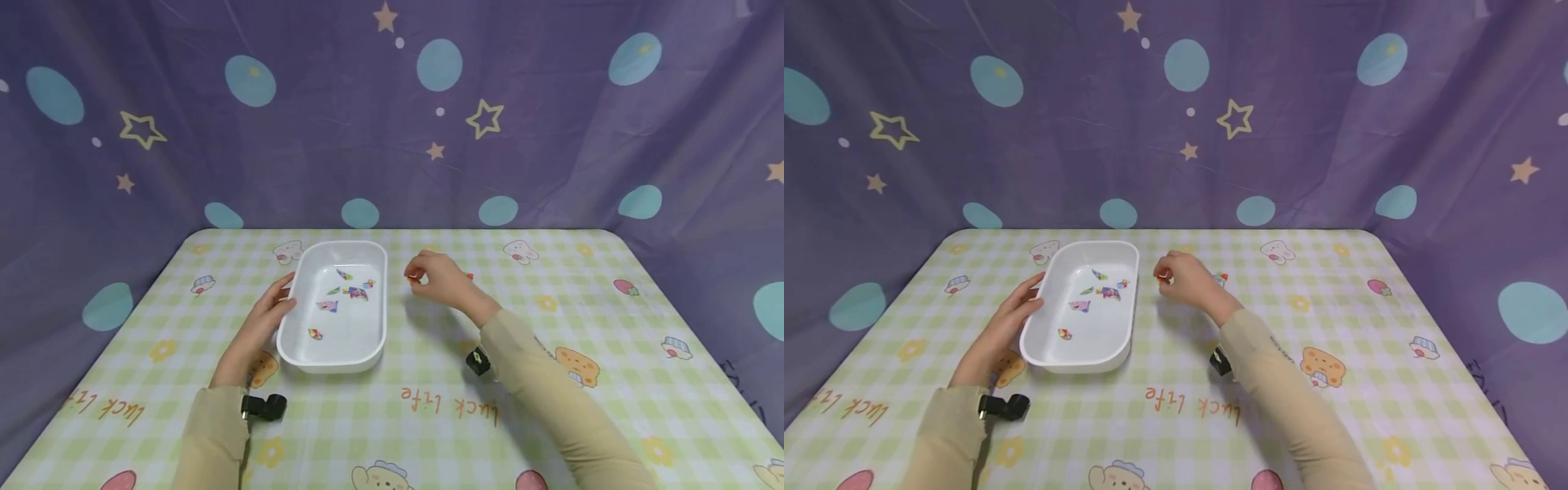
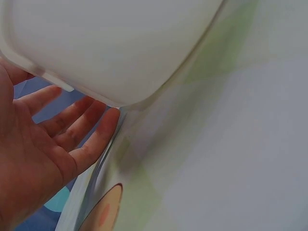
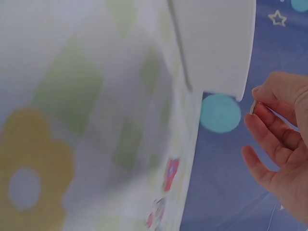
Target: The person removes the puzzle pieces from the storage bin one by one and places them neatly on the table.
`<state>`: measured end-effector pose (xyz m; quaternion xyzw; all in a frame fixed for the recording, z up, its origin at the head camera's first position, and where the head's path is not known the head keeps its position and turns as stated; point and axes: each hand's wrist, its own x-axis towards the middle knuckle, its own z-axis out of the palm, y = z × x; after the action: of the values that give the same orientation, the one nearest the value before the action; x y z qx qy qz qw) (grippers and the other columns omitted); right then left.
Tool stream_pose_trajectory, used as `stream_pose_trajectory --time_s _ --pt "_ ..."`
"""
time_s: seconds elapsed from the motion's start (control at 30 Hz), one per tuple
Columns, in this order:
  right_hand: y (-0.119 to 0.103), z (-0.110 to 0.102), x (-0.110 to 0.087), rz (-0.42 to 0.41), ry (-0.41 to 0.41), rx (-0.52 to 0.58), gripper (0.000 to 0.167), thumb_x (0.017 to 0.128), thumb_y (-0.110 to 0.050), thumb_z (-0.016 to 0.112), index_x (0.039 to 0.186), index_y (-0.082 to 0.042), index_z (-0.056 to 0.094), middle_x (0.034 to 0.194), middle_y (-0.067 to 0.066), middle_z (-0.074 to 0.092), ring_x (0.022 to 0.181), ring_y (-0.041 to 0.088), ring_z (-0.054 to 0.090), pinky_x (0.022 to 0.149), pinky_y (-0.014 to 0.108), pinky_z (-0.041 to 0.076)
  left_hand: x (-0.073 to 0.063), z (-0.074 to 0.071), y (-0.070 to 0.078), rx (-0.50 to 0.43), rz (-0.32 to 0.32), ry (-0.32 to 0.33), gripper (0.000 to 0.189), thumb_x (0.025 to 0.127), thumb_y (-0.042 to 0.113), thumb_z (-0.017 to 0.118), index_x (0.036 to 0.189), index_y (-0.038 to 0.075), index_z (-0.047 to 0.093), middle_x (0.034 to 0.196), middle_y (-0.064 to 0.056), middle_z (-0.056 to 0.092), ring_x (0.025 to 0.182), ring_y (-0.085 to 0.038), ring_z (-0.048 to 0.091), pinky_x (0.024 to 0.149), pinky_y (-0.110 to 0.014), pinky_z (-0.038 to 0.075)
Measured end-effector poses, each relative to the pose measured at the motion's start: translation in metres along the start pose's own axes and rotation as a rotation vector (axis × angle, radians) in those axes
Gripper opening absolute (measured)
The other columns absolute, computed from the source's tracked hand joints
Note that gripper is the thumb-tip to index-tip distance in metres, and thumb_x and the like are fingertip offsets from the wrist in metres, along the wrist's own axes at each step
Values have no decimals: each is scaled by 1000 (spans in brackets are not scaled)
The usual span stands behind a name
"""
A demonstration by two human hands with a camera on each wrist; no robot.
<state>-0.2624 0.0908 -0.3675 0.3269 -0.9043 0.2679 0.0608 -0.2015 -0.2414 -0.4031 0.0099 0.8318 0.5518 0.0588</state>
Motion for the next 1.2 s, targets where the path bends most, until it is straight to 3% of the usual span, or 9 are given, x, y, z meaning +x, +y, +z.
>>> stream_pose_trajectory --time_s 0.43,0.6,0.93,1.2 --pt "41 -13 -21 153 26 -26 15 78 -12 67 91 -8 69 86 1 64 80 16 60 73 33 48 0 1 -1 -11 -10 2 57 96 33 43 146 30 17 140 -17 32 120 -32 39 92 -43 39" --pt "56 -21 -28 202 -3 -22 16 77 -10 65 92 -4 67 87 4 63 82 18 60 74 34 48 0 1 -1 -12 -14 3 57 96 33 43 146 30 16 141 -16 31 120 -32 39 92 -44 39" --pt "82 -28 -35 229 31 -61 17 76 -6 64 91 -1 67 86 10 62 81 22 59 75 35 48 0 1 1 -12 -18 2 56 96 33 42 146 32 16 141 -16 30 119 -32 39 92 -43 39" --pt "99 -27 -39 274 9 -84 17 78 -11 67 92 -1 68 87 11 63 80 23 59 75 37 47 0 1 0 -16 -19 7 56 96 32 42 146 30 17 140 -16 30 119 -30 37 93 -42 38"
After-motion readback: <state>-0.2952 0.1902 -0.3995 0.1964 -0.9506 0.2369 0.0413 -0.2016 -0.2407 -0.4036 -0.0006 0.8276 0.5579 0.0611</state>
